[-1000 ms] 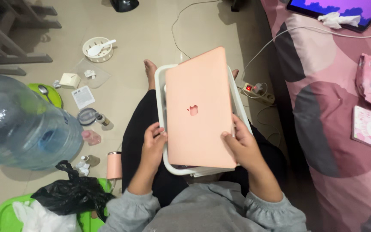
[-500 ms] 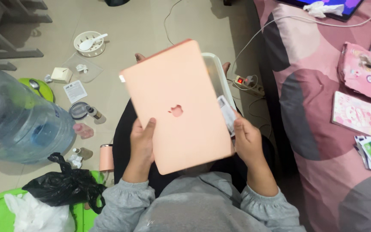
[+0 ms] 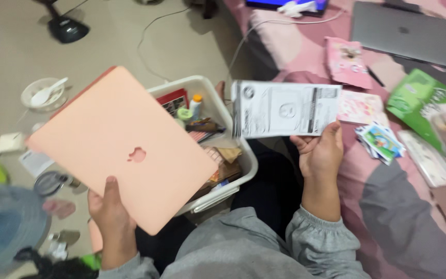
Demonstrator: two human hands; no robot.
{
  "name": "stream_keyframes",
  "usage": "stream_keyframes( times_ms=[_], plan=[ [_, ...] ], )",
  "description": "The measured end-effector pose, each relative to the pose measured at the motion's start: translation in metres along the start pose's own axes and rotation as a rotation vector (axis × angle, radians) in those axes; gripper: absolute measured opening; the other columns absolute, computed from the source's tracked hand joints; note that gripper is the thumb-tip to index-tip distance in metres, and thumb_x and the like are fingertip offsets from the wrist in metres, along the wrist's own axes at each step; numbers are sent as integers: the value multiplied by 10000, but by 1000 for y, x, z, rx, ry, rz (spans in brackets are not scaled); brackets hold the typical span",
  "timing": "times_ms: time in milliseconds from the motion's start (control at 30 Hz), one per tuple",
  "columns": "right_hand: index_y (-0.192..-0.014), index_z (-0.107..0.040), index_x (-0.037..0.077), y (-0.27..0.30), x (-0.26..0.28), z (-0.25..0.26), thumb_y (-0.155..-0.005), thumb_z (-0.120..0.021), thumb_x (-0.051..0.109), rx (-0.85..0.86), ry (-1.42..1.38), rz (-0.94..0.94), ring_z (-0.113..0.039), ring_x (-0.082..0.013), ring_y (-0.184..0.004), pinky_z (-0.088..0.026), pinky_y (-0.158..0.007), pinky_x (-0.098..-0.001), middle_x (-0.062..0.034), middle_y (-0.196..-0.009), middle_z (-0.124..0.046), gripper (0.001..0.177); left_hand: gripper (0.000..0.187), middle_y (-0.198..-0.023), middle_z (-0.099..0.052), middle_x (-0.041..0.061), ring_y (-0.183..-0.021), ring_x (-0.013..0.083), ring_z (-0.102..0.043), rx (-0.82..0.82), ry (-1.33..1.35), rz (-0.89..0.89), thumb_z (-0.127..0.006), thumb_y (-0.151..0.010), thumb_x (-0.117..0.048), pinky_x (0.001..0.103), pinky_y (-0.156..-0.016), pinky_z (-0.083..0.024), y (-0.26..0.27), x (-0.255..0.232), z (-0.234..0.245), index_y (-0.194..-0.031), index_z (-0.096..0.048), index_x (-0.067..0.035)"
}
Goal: The person sits on the floor and empties a white plastic storage bin, removing items one by one and placing them on the bed. They handle plastic bags, bottles, a pink pouch, a notebook, a box, a makeup palette, a knife, and a plastic bag, setting each aside on the bed.
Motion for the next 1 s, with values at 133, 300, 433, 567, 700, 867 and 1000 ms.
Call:
stream_keyframes(
  times_ms=[133,300,433,567,700,867,1000],
  plan=[
    [-1499,-402,117,-18,45,34,-1093,-384,414,-80,-241,125,-674,-301,-1197,-633,-897,-436,-123,-1439,-592,504,373,-1338,-619,229,-1130,261,-670,38,-71,52,-508,-1067,-35,387,-985,-562,6,4,-18,-1404,-470,120],
    [-1450,-459,8,-61,107,102,-1081,-345,374,-240,-668,298,-626,-355,-1267,-570,-1083,-502,-185,-1391,-600,532,360,-1287,-638,227,-1086,260,-686,110,-32,187,-517,-1048,-58,382,-944,-580,9,27,-41,-1363,-480,114],
    [-1319,-517,-79,-77,112,143,-1084,-389,309,-476,-788,299,-645,-376,-1146,-568,-1018,-497,-265,-1267,-617,471,327,-1242,-645,240,-1061,263,-688,168,16,286,-540,-1056,-78,382,-918,-591,16,45,-59,-1310,-480,117],
    [-1160,-529,-3,-57,94,111,-1078,-472,172,-254,-592,246,-643,-336,-1088,-595,-998,-455,-210,-1162,-620,202,366,-1234,-660,227,-1068,257,-697,202,67,408,-542,-1017,-96,379,-896,-602,24,55,-75,-1330,-484,85],
    [-1264,-521,72,7,24,12,-1061,-606,231,78,15,60,-612,-231,-922,-547,-803,-367,-138,-1107,-605,272,399,-1244,-644,241,-1081,268,-686,311,155,400,-548,-1039,-102,390,-898,-592,28,48,-97,-1382,-479,88],
    [-1419,-418,-14,83,18,-67,-899,-773,174,647,737,43,-620,-191,-1048,-529,-872,-375,-160,-1227,-620,657,425,-1267,-634,236,-1115,264,-682,379,211,321,-543,-1068,-110,381,-931,-589,27,36,-119,-1436,-452,82],
    [-1341,-549,-28,80,5,-48,-897,-777,263,409,524,-534,-590,-125,-583,-480,-472,-259,-117,-897,-661,578,511,-1385,-572,230,-1227,275,-615,438,160,383,-544,-1051,-189,428,-1038,-509,28,42,-140,-1461,-376,65]
  ],
)
Point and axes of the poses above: each hand's wrist, its own y-axis away from the middle knuckle, its own z-axis out of the back of the hand, x = y × z, the point moved 7 cm from there along -y, towards the middle knuckle
